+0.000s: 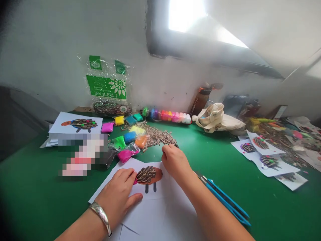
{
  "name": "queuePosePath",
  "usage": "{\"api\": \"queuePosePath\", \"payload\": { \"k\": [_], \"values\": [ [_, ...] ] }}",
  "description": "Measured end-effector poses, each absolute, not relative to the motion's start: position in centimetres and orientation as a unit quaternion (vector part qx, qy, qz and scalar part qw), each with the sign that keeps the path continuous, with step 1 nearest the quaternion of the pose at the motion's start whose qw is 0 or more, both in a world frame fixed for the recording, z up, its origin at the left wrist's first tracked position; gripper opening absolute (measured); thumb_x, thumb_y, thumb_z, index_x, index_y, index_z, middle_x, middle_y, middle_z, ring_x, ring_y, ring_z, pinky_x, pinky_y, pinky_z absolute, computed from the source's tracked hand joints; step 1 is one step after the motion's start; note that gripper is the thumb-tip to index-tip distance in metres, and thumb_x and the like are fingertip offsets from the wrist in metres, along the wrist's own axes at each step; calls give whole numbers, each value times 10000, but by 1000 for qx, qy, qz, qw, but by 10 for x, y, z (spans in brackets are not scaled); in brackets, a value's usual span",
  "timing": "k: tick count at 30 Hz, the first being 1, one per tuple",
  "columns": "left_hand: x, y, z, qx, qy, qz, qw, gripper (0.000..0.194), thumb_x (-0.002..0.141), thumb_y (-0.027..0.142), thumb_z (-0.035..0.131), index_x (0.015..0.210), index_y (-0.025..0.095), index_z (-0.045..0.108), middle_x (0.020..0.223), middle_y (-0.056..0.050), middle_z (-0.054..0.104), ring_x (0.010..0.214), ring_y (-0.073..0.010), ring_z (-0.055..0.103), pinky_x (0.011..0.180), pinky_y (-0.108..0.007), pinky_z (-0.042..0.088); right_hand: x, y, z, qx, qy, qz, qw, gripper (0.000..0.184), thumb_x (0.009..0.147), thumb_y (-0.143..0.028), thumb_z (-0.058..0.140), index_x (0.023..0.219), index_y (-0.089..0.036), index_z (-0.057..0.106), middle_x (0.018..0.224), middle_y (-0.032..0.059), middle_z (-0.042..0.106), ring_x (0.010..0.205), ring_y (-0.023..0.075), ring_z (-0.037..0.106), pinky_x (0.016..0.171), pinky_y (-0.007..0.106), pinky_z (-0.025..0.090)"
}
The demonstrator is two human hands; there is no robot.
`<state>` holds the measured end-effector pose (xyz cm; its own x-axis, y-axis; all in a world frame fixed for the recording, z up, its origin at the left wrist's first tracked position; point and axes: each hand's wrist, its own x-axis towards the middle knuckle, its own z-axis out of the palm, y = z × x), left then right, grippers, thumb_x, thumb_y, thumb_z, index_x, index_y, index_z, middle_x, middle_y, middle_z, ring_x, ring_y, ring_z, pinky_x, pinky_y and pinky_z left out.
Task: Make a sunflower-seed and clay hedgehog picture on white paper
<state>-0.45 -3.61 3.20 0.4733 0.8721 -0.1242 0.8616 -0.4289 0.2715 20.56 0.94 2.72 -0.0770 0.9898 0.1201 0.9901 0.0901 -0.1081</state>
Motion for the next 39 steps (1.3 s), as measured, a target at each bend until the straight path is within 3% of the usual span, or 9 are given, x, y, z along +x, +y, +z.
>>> {"api": "queuePosePath", "payload": {
  "k": [3, 7, 10, 14, 20, 25, 35, 39],
  "values": [
    [-5, -36, 30, 848, 510, 21, 142, 484, 752, 301, 682, 1164, 64, 590, 1186, -160, 575, 1117, -305, 494, 964, -429, 431, 207, -29, 19, -653, -680, 154, 297, 242, 824, -180, 470, 985, -208, 649, 775, 16, 657, 680, 140, 595, 638, 231, 447],
    [-4, -36, 28, 852, 505, 21, 134, 503, 758, 313, 678, 1176, 50, 583, 1195, -171, 573, 1136, -312, 489, 982, -433, 420, 202, -56, 4, -602, -616, 331, 385, 191, 842, -250, 502, 887, -203, 682, 722, 11, 667, 624, 138, 613, 603, 235, 475],
    [-5, -36, 28, 856, 502, 24, 122, 507, 760, 318, 676, 1180, 49, 581, 1199, -173, 575, 1137, -315, 493, 984, -439, 421, 197, -60, 0, -597, -608, 355, 385, 187, 855, -244, 512, 910, -226, 690, 782, 7, 693, 637, 135, 620, 600, 233, 481],
    [-7, -37, 24, 861, 495, 37, 106, 516, 748, 325, 688, 1174, 50, 587, 1180, -170, 592, 1112, -319, 515, 960, -449, 448, 190, -59, 0, -569, -659, 308, 383, 255, 863, -161, 497, 987, -274, 689, 915, -3, 710, 812, 145, 635, 732, 245, 479],
    [-12, -41, 13, 878, 455, 137, 52, 404, 782, 296, 656, 1119, 79, 618, 1105, -155, 639, 1044, -303, 567, 908, -464, 498, 186, -61, -3, -560, -708, 215, 372, 243, 866, -132, 488, 963, -234, 686, 764, 15, 664, 699, 137, 593, 638, 230, 448],
    [-8, -45, 4, 889, 405, 216, 8, 392, 836, 254, 568, 1194, 95, 574, 1226, -157, 588, 1168, -306, 508, 943, -456, 490, 186, -62, -5, -571, -705, 210, 366, 213, 864, -123, 494, 919, -231, 670, 764, 3, 653, 692, 126, 579, 639, 219, 432],
    [-1, -42, -7, 897, 407, 175, 20, 529, 822, 290, 578, 1301, 85, 491, 1327, -172, 514, 1225, -328, 471, 954, -461, 481, 180, -61, -4, -588, -682, 231, 368, 216, 849, -105, 471, 939, -222, 628, 825, -1, 656, 737, 132, 581, 671, 227, 426],
    [0, -44, -7, 898, 409, 155, 44, 551, 808, 303, 601, 1312, 114, 487, 1345, -172, 494, 1247, -342, 440, 961, -474, 469, 178, -60, -5, -598, -688, 220, 348, 163, 867, -136, 452, 807, -192, 592, 753, 4, 625, 680, 133, 554, 622, 228, 411]
  ]
}}
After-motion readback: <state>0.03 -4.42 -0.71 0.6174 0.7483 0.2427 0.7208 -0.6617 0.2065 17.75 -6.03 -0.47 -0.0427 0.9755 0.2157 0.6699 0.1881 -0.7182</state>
